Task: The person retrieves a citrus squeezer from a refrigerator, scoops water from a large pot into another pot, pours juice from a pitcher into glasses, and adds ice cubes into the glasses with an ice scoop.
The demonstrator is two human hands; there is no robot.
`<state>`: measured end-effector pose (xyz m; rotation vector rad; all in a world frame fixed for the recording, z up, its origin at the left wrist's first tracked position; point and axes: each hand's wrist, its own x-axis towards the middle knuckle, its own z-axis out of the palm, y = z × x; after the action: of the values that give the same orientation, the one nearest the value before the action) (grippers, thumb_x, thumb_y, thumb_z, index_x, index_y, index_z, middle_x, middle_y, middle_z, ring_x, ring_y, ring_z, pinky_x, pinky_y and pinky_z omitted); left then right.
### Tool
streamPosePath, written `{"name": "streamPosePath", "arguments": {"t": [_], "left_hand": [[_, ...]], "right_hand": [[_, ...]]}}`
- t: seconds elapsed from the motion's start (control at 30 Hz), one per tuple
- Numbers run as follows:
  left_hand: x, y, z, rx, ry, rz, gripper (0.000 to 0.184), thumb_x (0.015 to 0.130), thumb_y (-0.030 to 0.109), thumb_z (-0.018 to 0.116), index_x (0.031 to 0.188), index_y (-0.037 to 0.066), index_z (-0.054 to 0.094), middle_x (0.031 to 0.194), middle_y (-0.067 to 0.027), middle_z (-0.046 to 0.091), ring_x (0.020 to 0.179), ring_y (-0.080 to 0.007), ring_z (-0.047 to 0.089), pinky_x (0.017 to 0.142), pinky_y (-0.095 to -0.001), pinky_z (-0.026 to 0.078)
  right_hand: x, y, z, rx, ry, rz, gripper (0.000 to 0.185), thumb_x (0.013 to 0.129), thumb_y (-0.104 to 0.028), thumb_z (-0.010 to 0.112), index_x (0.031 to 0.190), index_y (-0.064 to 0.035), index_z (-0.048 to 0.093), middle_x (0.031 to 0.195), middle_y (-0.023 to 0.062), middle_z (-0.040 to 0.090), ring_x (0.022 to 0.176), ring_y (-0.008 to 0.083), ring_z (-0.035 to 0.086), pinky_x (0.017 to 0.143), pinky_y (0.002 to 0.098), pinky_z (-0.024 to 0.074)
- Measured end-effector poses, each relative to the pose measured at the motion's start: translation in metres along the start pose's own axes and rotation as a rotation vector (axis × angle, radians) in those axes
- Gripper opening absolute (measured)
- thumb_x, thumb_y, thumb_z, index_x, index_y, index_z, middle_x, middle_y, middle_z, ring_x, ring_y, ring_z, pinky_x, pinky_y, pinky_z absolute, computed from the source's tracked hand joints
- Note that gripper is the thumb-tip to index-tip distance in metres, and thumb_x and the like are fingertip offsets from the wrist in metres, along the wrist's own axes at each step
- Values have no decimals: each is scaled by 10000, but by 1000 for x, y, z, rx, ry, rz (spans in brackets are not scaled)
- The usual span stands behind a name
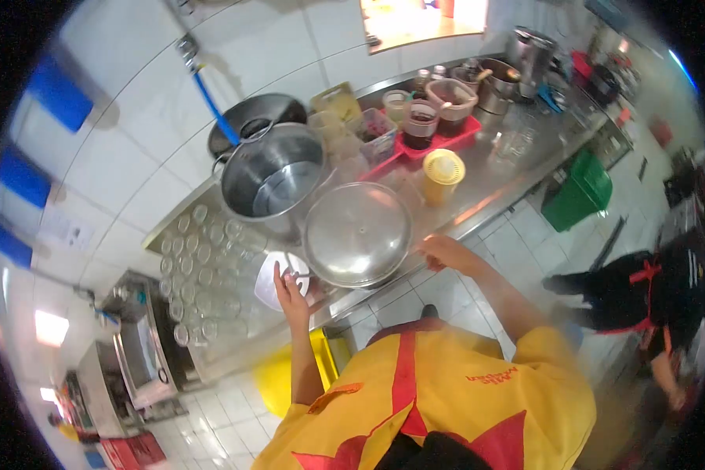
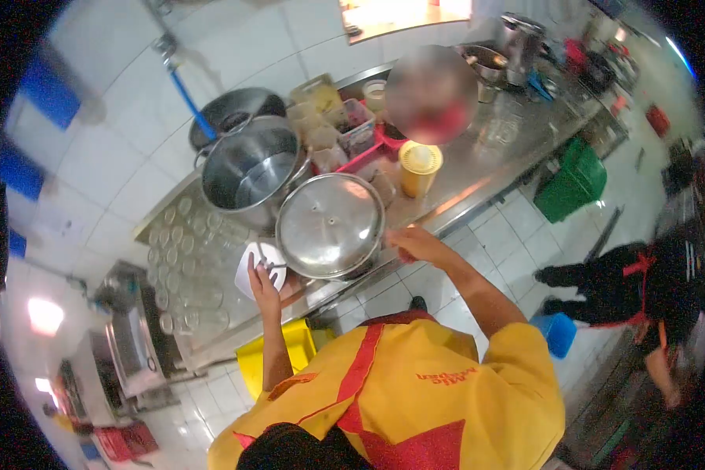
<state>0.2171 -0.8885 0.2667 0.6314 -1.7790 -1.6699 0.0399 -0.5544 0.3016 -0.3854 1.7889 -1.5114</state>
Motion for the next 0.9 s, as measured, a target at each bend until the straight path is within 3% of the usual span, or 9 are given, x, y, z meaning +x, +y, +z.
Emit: {"name": "streamPosePath", "arguments": {"t": [0.17, 0.27, 0.33, 0.43, 0.5, 0.57, 0.7, 0.83, 0.9], "left_hand": [[-33, -37, -50, 75, 131, -145, 408, 974, 349, 429, 1224, 37, 510, 1118, -129, 586, 966, -208, 579, 800, -334, 477], [-53, -53, -70, 179, 171, -82, 345, 964, 272, 455, 1148, 2, 568, 976, -105, 625, 936, -180, 575, 775, -306, 472], [-58, -49, -67, 151, 186, -43, 318, 960, 251, 460, 1077, -8, 602, 917, -94, 635, 882, -140, 584, 718, -261, 461], [-60, -46, -72, -14, 212, -218, 312, 960, 255, 459, 1018, -6, 619, 917, -95, 639, 840, -131, 594, 711, -254, 458], [-60, -64, -89, 299, -328, -283, 351, 952, 321, 460, 1077, 23, 598, 957, -71, 640, 858, -147, 605, 763, -270, 473], [-62, -71, -82, 98, -633, -637, 324, 942, 299, 471, 1068, 32, 606, 921, -68, 649, 859, -157, 614, 778, -268, 476], [-65, -76, -51, 58, -1045, -782, 332, 953, 291, 452, 1117, 37, 591, 1024, -83, 629, 964, -174, 595, 836, -265, 466], [-79, -49, 36, 185, -1377, -595, 423, 937, 376, 503, 1217, 59, 525, 1116, -47, 572, 1070, -130, 515, 880, -290, 430], [-81, -38, 86, 252, -1457, -501, 448, 937, 380, 507, 1253, 62, 500, 1162, -52, 554, 1104, -136, 495, 907, -290, 416]], "right_hand": [[-16, 46, -36, -444, 296, 184, 453, 836, -462, 603, 881, -13, 638, 686, 92, 625, 575, 191, 593, 537, 318, 480], [-24, 136, -86, -1151, 251, -238, 521, 797, -502, 625, 927, 2, 634, 824, 163, 664, 739, 310, 639, 674, 397, 503], [-49, 135, -83, -1158, 202, 241, 537, 791, -506, 625, 951, 6, 636, 948, 204, 654, 915, 366, 612, 782, 429, 487], [-71, 169, -95, -1028, 176, 399, 519, 791, -508, 624, 952, -16, 642, 935, 184, 662, 883, 334, 628, 794, 415, 488], [-65, 190, -92, -950, 141, 457, 509, 792, -509, 623, 953, -27, 644, 928, 174, 666, 867, 318, 635, 800, 408, 488], [-83, 210, -93, -989, 81, 507, 548, 836, -547, 518, 800, -18, 656, 762, 137, 666, 723, 285, 644, 771, 405, 490], [-113, 299, -112, -1056, -125, 436, 649, 883, -559, 391, 643, -15, 650, 647, 112, 654, 654, 255, 638, 740, 402, 489], [-111, 208, -118, -864, -65, 631, 584, 795, -599, 574, 1043, -75, 641, 1028, 162, 647, 917, 314, 627, 875, 421, 460], [-82, 145, -135, -924, 149, 423, 637, 802, -569, 581, 1169, -49, 572, 1178, 193, 583, 1116, 351, 532, 946, 430, 421]]}}
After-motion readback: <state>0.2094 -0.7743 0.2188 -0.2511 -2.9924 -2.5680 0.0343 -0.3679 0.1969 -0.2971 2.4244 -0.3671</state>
